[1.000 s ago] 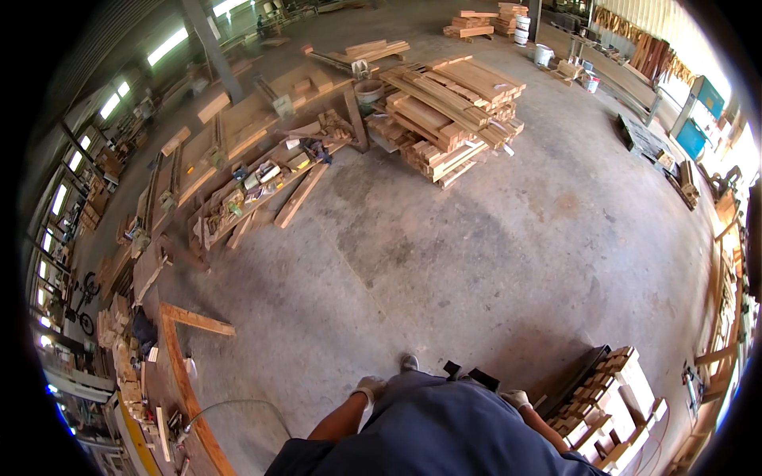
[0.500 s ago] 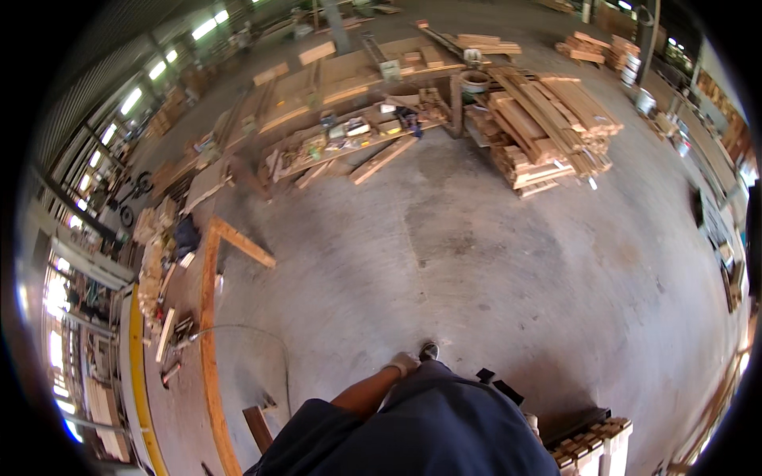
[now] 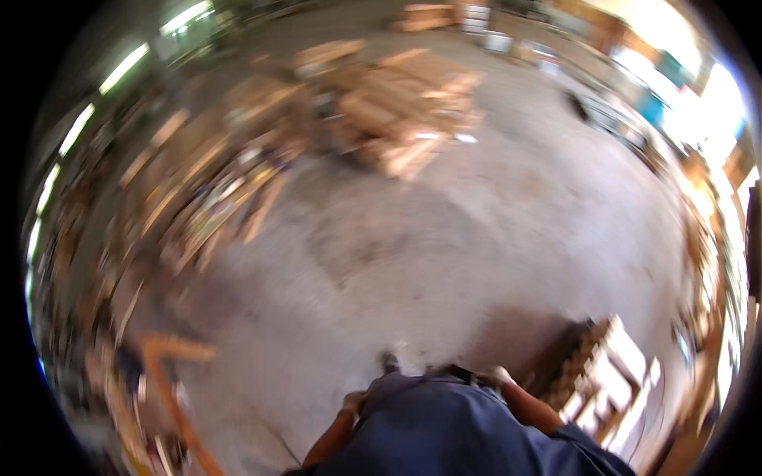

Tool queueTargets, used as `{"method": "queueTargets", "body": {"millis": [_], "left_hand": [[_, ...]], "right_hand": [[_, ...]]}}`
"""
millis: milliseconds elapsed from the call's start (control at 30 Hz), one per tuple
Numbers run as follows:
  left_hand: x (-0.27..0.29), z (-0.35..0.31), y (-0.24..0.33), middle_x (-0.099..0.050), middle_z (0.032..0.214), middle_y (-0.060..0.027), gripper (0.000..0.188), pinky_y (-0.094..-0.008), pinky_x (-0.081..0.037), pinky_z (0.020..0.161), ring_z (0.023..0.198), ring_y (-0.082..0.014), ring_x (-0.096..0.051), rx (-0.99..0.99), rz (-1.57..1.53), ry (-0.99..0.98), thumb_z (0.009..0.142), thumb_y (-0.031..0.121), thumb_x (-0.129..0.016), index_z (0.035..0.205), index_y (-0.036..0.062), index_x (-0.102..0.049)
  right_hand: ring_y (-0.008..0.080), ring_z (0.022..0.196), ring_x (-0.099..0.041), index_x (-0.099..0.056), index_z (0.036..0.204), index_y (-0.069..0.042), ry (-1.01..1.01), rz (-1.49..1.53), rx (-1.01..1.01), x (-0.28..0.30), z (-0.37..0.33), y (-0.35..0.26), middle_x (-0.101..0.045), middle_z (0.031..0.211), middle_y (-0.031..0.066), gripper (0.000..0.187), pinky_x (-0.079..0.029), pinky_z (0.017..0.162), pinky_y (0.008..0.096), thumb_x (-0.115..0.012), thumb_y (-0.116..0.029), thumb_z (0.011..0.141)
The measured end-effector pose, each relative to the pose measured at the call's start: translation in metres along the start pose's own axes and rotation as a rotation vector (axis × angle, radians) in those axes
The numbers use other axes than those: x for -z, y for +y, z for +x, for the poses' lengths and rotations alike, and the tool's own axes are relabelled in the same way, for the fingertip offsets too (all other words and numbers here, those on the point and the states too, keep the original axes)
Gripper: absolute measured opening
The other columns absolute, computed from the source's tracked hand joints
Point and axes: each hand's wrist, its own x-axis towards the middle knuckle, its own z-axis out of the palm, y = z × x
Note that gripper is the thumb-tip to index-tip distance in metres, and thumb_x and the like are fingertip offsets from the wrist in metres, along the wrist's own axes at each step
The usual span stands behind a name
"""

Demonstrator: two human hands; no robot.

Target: The person assembles wooden frames in a workshop. They pick up wooden pieces, use pliers to adjust joints, and place the assembled frames onto a stack.

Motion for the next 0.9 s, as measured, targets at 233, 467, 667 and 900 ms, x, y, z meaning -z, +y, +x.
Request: {"method": "queueTargets", "body": {"millis": [233, 467, 667, 900], "left_hand": [[0.014, 0.043, -0.072, -0.076, 0.105, -0.0067, 0.043, -0.0432, -0.058, 0.084, 0.103, -0.0291, -0.071, 0.154, -0.289, -0.049, 0.099, 0.056, -0.048, 0.111, 0.0248, -0.075], [0.108, 0.113, -0.047, -0.076, 0.101, -0.0062, 0.024, -0.0435, -0.058, 0.079, 0.098, -0.0273, -0.073, -0.309, 0.744, -0.127, 0.095, 0.041, -0.059, 0.105, 0.0256, -0.074], [0.161, 0.128, 0.036, -0.074, 0.092, -0.0073, 0.020, -0.0398, -0.056, 0.067, 0.080, -0.0235, -0.070, -0.110, 0.269, -0.159, 0.095, 0.028, -0.060, 0.104, 0.0161, -0.072], [0.154, 0.163, 0.088, -0.069, 0.075, -0.0053, 0.015, -0.0343, -0.052, 0.050, 0.056, -0.0170, -0.065, 0.142, -0.397, -0.264, 0.095, 0.017, -0.062, 0.102, 0.0072, -0.070]], "right_hand": [[0.0247, 0.093, -0.072, -0.077, 0.113, -0.011, 0.238, 1.132, -0.566, 0.094, -0.051, -0.090, -0.076, 0.101, 0.0106, 0.034, -0.057, 0.081, 0.0369, -0.070, -0.035, 0.089], [0.0254, 0.096, -0.073, -0.079, 0.103, -0.009, 0.264, 1.301, -0.749, 0.028, -0.085, -0.118, -0.078, 0.101, 0.0094, 0.037, -0.055, 0.088, 0.0358, -0.068, -0.040, 0.087], [0.0189, 0.082, -0.073, -0.080, 0.101, -0.006, 0.180, 1.488, -1.002, -0.009, -0.126, -0.160, -0.078, 0.092, 0.0070, 0.036, -0.056, 0.075, 0.0327, -0.074, -0.037, 0.084], [0.0257, 0.099, -0.073, -0.077, 0.109, -0.006, 0.244, 1.409, -1.071, -0.050, -0.116, -0.181, -0.076, 0.109, 0.0130, 0.037, -0.056, 0.087, 0.0356, -0.070, -0.034, 0.085]]}}
